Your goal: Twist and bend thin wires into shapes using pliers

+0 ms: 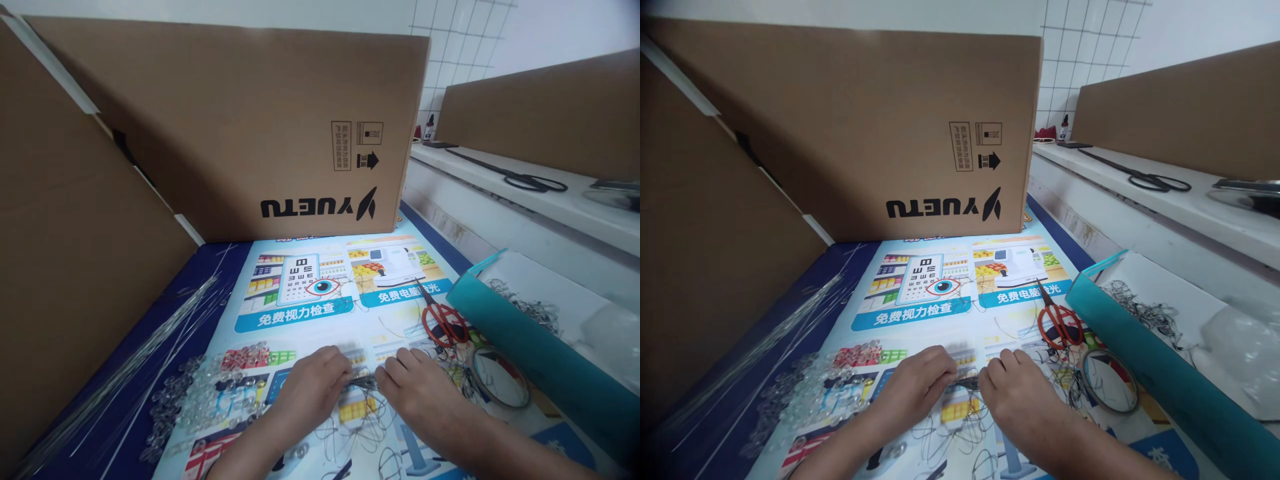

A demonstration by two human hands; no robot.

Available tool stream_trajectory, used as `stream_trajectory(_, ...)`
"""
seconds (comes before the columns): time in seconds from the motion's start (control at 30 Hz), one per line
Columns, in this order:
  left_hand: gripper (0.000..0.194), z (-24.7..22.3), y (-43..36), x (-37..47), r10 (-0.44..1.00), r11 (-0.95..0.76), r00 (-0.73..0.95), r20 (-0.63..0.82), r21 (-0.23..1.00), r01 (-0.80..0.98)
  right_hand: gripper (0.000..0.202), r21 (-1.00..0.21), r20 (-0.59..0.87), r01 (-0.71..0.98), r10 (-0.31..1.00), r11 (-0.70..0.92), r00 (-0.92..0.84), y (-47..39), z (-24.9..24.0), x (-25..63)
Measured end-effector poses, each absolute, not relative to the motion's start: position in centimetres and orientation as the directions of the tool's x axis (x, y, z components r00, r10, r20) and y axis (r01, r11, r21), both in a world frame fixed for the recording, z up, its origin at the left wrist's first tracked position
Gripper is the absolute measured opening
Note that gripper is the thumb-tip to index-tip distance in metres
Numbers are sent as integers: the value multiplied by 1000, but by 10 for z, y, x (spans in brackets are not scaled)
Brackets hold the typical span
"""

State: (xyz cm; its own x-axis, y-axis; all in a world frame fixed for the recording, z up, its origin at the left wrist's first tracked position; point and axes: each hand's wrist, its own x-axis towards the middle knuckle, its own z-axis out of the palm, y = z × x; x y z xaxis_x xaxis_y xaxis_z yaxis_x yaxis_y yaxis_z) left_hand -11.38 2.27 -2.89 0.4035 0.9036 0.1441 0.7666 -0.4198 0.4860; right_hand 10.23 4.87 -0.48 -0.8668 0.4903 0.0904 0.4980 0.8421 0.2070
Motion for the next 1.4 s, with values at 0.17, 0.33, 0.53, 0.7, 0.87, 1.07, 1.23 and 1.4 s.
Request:
stream_trajectory(0.17, 19, -27, 23, -112, 911, -401, 402, 91, 423, 813, 17, 201, 94, 502, 494, 841, -865, 50, -7, 102)
stream_trajectory(0.33, 18, -26, 24, -111, 897, -426, 437, 61, 382, 820, 13, 154, 83, 524, 518, 837, -851, 51, -11, 104)
stream_trajectory(0.53, 17, -29, 23, -111, 894, -432, 446, 53, 372, 822, 9, 88, 66, 554, 550, 828, -832, 53, 2, 109)
stream_trajectory(0.7, 17, -26, 23, -110, 903, -406, 429, 26, 377, 832, 11, 27, 32, 641, 640, 767, -768, 60, 14, 118)
stream_trajectory(0.87, 16, -24, 25, -110, 905, -397, 425, 27, 410, 821, 18, 42, 39, 731, 730, 681, -682, 71, 2, 120)
stream_trajectory(1.07, 16, -26, 22, -111, 908, -392, 418, 41, 439, 809, 51, 10, 89, 702, 699, 712, -710, 71, -5, 117)
stream_trajectory(1.23, 14, -25, 23, -111, 926, -354, 373, 60, 484, 801, 31, -150, 99, 704, 719, 694, -688, 62, 7, 112)
stream_trajectory(1.4, 17, -27, 24, -113, 933, -347, 346, 100, 508, 788, 19, -417, -6, 720, 791, 554, -612, 55, 2, 105)
